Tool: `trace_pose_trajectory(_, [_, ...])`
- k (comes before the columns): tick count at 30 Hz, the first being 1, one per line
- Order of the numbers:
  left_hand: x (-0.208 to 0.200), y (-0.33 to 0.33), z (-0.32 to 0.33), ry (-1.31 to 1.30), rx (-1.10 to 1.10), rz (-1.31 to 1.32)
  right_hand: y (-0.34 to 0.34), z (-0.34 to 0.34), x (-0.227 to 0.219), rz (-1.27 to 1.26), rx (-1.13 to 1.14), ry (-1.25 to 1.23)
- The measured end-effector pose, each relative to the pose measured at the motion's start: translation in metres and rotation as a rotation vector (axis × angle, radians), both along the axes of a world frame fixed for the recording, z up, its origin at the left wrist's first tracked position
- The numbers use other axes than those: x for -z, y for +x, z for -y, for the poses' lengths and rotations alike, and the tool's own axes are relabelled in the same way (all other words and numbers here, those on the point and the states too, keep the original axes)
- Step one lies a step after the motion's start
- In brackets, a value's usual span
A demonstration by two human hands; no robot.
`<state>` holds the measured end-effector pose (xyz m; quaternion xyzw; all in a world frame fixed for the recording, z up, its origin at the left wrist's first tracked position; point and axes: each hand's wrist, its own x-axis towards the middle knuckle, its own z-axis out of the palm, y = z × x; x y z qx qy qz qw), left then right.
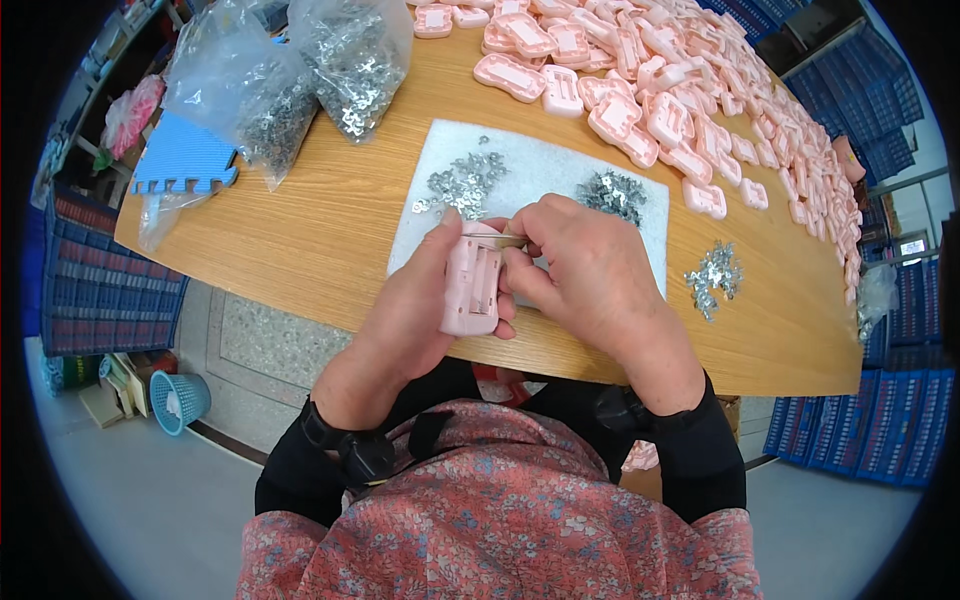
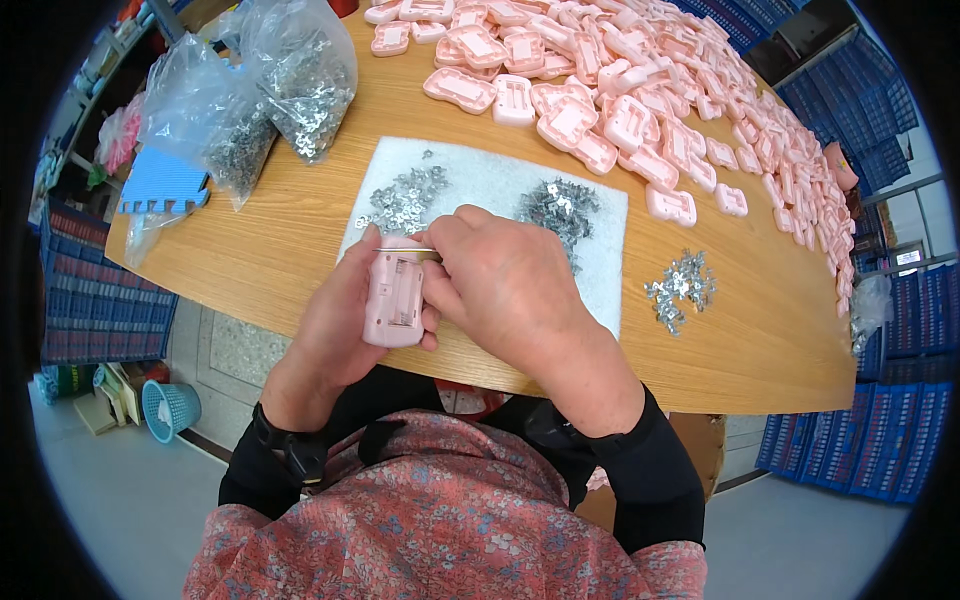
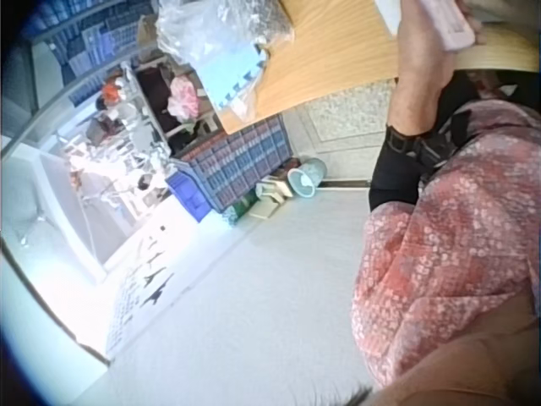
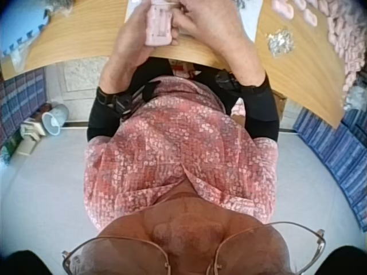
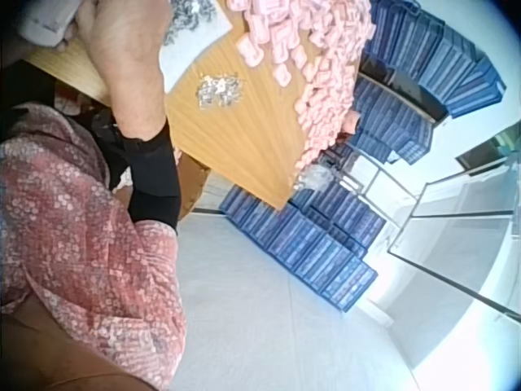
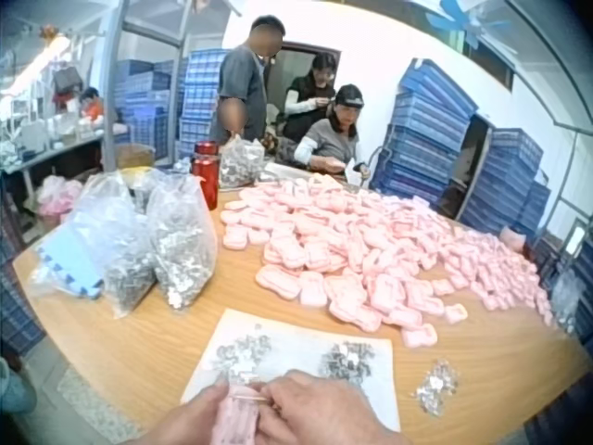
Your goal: The person sits at a table and assembles small pink plastic cases by inserting metal components into them. They use a small metal tool to push the components into place and then place the finished units into a pile on the table. The person repeatedly picks up new cases and components to continue the assembly process.
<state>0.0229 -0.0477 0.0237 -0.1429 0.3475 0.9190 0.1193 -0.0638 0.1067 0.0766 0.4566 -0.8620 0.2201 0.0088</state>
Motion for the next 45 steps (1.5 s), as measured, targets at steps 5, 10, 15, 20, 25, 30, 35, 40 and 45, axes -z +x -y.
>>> trace_pose_trajectory(5, [0.005, 0.000, -0.008, -0.013, 0.059, -0.030, 0.011, 0.000, -0.004, -0.136, 0.033, 0.108])
trace_pose_trajectory(10, [0.007, -0.001, -0.007, 0.038, 0.109, -0.010, 0.013, -0.004, -0.001, 0.101, 0.089, -0.139])
trace_pose_trajectory(15, [0.006, -0.002, -0.010, 0.122, 0.082, -0.005, 0.008, -0.016, -0.001, 0.208, 0.124, -0.245])
trace_pose_trajectory(20, [0.008, -0.001, -0.008, 0.218, 0.091, -0.060, 0.014, -0.020, 0.006, 0.522, 0.208, -0.337])
trace_pose_trajectory(25, [0.003, -0.001, -0.009, 0.068, 0.149, -0.088, 0.009, -0.024, 0.009, 1.235, 0.182, -0.497])
trace_pose_trajectory(30, [0.005, 0.003, -0.009, -0.491, 0.042, -0.122, 0.003, -0.033, 0.017, 1.211, 0.225, -0.461])
trace_pose_trajectory(35, [-0.003, 0.006, -0.011, -0.966, 0.069, -0.430, 0.006, -0.037, 0.022, 1.206, 0.215, -0.451])
trace_pose_trajectory(40, [-0.010, 0.005, -0.013, -1.216, 0.127, -0.519, 0.012, -0.038, 0.019, 1.173, 0.214, -0.507])
trace_pose_trajectory(45, [0.009, 0.004, -0.005, -0.520, 0.154, -0.308, 0.017, -0.040, 0.011, 1.131, 0.225, -0.586])
